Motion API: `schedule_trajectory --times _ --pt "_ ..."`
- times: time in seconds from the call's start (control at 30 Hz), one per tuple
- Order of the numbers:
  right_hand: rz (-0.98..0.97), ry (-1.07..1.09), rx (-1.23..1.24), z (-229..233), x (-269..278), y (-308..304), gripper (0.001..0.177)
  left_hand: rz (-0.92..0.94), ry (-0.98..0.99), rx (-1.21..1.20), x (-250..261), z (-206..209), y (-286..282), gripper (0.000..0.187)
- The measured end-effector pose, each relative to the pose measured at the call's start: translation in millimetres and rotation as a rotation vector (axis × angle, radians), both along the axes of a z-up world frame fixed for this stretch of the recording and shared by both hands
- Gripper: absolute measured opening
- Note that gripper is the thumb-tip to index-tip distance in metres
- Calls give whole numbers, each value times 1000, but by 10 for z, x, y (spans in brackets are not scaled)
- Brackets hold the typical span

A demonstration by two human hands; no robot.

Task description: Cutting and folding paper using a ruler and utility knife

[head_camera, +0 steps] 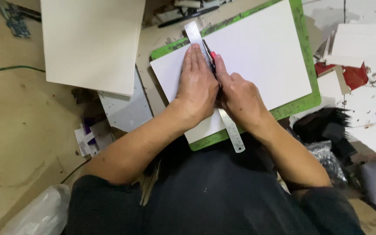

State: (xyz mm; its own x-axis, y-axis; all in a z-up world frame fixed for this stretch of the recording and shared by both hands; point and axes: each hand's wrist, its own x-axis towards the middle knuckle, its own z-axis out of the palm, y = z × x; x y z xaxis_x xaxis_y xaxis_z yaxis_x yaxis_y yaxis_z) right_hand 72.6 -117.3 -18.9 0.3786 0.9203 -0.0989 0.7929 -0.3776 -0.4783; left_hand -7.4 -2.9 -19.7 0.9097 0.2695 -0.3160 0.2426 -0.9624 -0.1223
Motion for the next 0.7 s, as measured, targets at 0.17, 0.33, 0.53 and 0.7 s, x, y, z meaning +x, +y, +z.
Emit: schedule_trajectory --times 0.17,0.33,0.53,0.7 --pt "-10 -2 -63 -91 -348 -793 72 -107 177 189 40 -27 26 126" --pt "-38 54 -183 -157 -763 -1749 77 -129 212 185 42 -49 36 134" --pt "14 90 -345 -179 -982 -2280 91 -110 178 199 16 -125 42 133" --pt "5 229 -488 135 -814 -2162 94 -129 226 221 45 15 52 131"
